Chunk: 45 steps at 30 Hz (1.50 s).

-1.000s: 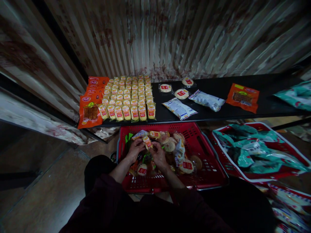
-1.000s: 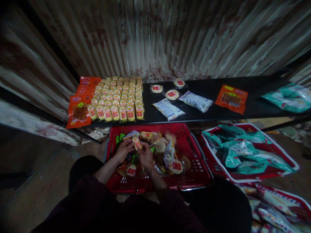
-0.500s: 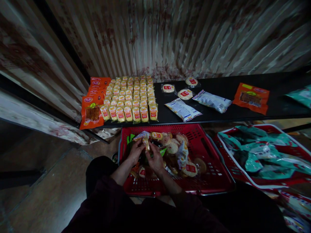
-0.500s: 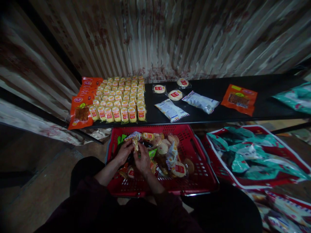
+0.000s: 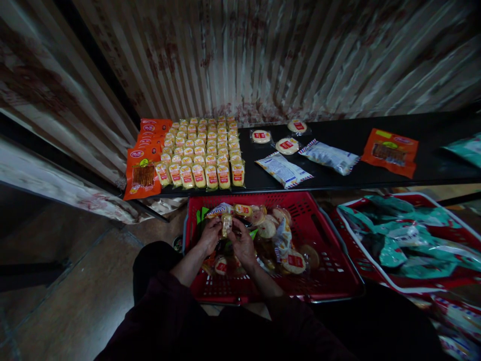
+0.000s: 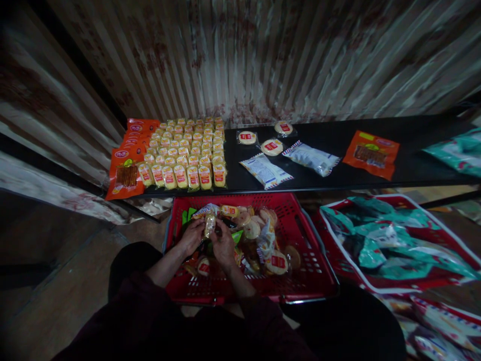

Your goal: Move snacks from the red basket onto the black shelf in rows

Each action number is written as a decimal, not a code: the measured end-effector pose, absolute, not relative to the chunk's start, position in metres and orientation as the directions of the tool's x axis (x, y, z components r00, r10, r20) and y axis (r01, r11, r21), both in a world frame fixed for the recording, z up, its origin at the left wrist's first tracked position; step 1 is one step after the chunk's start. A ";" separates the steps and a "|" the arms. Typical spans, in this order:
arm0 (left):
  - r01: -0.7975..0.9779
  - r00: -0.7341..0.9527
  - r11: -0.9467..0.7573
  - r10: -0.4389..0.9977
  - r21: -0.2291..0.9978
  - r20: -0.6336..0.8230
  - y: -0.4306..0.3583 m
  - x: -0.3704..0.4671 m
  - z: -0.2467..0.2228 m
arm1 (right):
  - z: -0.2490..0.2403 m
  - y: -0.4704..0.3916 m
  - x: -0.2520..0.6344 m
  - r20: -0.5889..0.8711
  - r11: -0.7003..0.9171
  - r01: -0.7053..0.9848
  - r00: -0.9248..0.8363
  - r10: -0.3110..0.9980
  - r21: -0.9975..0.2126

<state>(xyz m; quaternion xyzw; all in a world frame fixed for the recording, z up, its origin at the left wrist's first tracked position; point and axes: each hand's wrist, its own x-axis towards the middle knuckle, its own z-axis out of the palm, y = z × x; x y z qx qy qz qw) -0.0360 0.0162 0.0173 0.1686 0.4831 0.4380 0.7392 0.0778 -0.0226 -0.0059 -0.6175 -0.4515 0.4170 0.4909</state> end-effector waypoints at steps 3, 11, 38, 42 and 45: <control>-0.498 0.152 0.555 0.812 0.666 -0.564 0.016 -0.036 0.019 | -0.005 -0.020 0.079 -0.089 -0.126 0.145 0.240 0.967 -0.981; -0.505 0.226 0.621 0.765 0.599 -0.603 0.014 -0.035 0.026 | -0.003 -0.017 0.085 -0.028 -0.088 0.211 0.273 0.962 -0.974; -0.301 -0.020 0.339 0.932 0.892 -0.361 -0.026 0.001 0.083 | 0.080 -0.030 0.096 -0.145 -0.163 0.086 0.184 0.972 -0.983; -0.266 0.013 0.326 0.942 0.907 -0.334 -0.033 0.006 0.086 | 0.081 -0.029 0.101 -0.120 -0.146 0.117 0.207 0.971 -0.982; -0.182 0.021 0.273 0.961 0.945 -0.274 -0.033 0.006 0.085 | 0.075 -0.028 0.107 -0.153 -0.175 0.076 0.231 0.961 -0.982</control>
